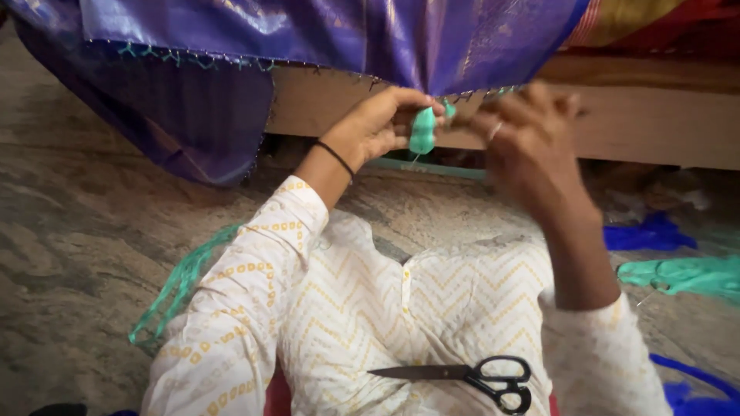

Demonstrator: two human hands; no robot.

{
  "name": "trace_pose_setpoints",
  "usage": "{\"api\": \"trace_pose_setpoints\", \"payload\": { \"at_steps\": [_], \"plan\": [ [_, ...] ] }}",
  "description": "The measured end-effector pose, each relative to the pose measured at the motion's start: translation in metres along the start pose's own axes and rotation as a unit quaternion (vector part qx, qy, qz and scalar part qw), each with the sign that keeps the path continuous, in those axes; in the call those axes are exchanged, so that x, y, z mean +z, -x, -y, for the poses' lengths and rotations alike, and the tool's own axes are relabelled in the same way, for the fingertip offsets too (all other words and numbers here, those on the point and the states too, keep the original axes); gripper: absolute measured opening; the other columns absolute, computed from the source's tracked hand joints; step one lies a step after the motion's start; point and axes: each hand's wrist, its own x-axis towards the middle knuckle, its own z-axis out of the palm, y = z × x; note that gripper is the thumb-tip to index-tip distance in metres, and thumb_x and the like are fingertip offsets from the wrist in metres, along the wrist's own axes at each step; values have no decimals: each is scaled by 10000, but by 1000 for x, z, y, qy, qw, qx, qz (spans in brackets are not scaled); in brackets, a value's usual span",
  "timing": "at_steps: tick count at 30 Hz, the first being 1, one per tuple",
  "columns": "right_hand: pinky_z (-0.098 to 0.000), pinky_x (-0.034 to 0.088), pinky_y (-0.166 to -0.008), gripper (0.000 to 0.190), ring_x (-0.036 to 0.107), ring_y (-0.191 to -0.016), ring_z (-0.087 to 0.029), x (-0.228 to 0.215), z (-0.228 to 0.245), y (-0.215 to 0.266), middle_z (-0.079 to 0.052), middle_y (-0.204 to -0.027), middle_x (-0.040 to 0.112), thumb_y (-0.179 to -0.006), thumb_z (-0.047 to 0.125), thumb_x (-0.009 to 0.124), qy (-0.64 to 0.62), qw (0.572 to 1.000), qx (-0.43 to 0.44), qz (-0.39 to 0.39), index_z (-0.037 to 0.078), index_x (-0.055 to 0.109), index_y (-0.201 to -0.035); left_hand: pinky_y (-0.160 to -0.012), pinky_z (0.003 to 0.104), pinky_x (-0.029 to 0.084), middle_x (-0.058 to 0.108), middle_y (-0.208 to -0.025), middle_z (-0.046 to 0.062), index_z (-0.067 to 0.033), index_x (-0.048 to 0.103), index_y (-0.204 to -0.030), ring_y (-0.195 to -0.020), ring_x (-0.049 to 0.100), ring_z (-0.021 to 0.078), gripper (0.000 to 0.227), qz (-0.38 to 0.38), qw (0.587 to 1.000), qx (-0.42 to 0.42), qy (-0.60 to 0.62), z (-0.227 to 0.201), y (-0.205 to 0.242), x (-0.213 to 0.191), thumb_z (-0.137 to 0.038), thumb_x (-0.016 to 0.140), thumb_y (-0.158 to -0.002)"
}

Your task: Attaching tassels and decorative trim to the edge of a purple fabric.

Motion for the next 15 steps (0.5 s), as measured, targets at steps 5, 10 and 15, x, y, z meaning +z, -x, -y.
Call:
{"api": "trace_pose_setpoints", "payload": {
  "at_steps": [5,10,15],
  "plan": [
    [-365,329,-929,279,527,-1008,-176,14,-5,4,30,-1039,721,-1084,44,642,11,1000,18,-4,260,798,-1166,-867,405,643,798,-937,147,18,757,-994,-853,784,236,252,-2,1000,4,21,1,4,0,-184,696,-857],
    [-385,323,-905,341,547,-1024,-190,0,9,-3,38,-1051,728,-981,28,659,-65,998,-10,19,278,809,-1157,-855,397,646,796,-922,146,24,763,-999,-854,783,231,275,18,1000,9,23,5,-4,-1,-200,694,-855],
    [-376,341,-955,341,542,-1037,-184,14,0,-1,25,-1036,684,-985,-1,674,37,999,24,-11,225,802,-1206,-812,385,647,793,-921,144,41,743,-1008,-837,780,237,285,13,999,19,33,3,2,0,-194,697,-854]
  ]
}}
